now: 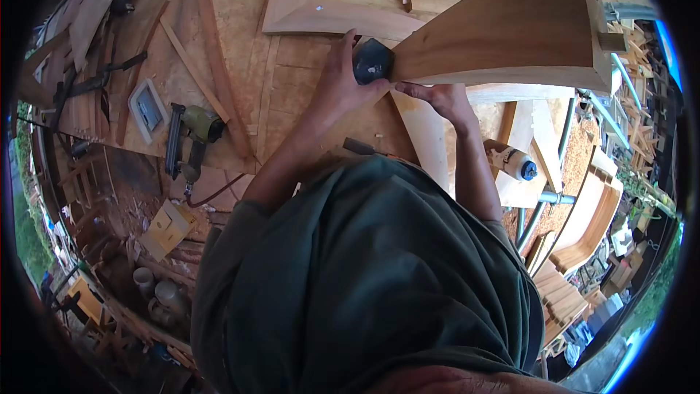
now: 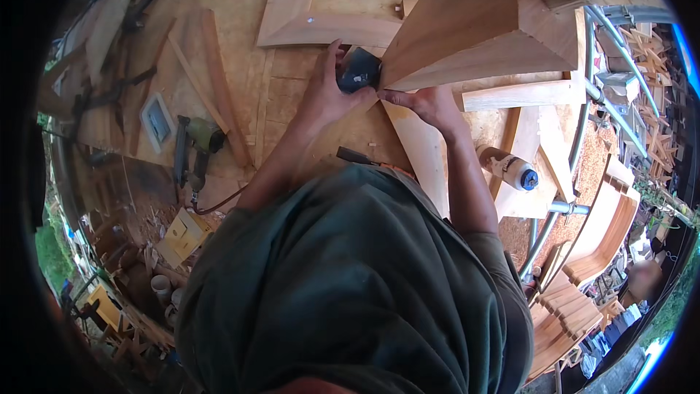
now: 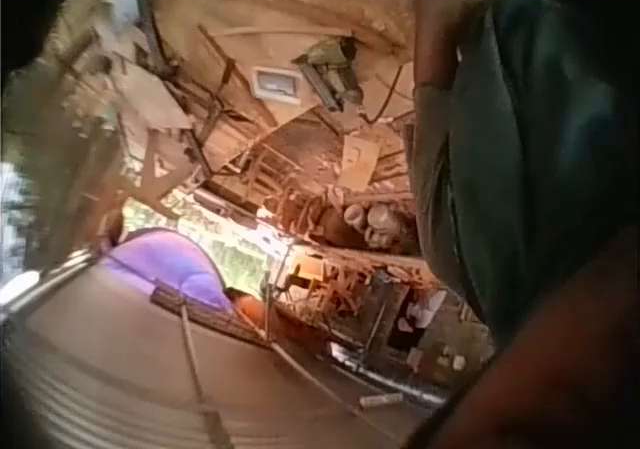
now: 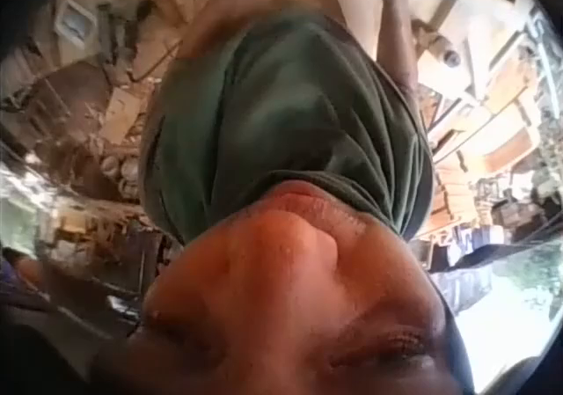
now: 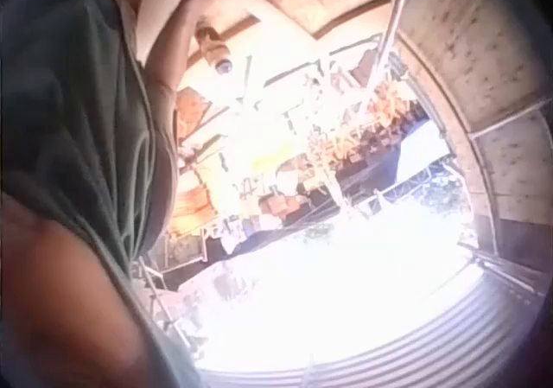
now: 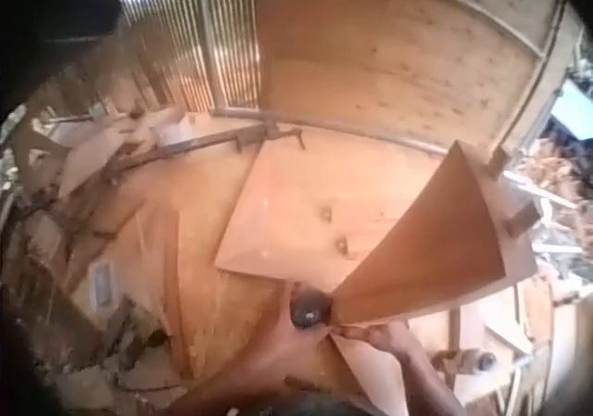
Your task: Applying glue and assembling wooden frame legs for furniture.
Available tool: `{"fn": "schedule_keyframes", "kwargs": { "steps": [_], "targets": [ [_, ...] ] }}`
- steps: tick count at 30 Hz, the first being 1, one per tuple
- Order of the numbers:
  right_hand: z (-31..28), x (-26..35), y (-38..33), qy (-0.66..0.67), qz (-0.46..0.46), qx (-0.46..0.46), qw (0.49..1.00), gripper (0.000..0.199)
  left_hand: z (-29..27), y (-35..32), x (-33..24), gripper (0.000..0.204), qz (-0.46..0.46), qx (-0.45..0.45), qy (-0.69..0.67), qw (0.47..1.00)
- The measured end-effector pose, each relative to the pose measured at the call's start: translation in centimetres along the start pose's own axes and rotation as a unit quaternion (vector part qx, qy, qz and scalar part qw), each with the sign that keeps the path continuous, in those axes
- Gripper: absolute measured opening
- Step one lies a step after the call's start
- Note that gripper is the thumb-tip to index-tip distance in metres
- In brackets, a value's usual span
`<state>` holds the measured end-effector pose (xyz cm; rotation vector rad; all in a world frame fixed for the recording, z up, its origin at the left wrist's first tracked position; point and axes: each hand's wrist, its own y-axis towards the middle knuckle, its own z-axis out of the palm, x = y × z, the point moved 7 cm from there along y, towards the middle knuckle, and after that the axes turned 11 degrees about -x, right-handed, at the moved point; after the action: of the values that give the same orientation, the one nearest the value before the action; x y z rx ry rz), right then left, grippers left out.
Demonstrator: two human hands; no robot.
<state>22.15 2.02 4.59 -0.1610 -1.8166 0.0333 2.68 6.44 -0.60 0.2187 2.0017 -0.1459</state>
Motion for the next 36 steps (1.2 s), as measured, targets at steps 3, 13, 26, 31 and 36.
{"fn": "schedule_keyframes", "kwargs": {
  "steps": [3,13,26,31,36],
  "targets": [
    [-0.2,0.5,0.3,-0.031,-0.026,-0.015,0.999,0.034,-0.7,0.4,-1.6,0.112,0.064,-0.003,0.067,0.996],
    [-0.2,-0.4,0.7,-0.047,-0.012,0.002,0.999,0.055,0.9,4.6,-1.5,0.090,0.179,0.073,0.088,0.977],
    [-0.2,-1.1,1.0,-0.012,-0.017,0.015,1.000,0.061,4.1,2.8,-2.0,0.017,0.282,0.173,0.243,0.912],
    [-0.5,-0.4,0.6,-0.028,-0.033,0.002,0.999,0.063,3.4,2.3,-2.2,0.031,0.274,0.257,0.226,0.899],
    [-0.8,-0.4,0.5,-0.012,-0.028,-0.013,0.999,0.062,2.3,3.5,-3.1,0.053,0.226,0.182,0.191,0.938]
  ]
}}
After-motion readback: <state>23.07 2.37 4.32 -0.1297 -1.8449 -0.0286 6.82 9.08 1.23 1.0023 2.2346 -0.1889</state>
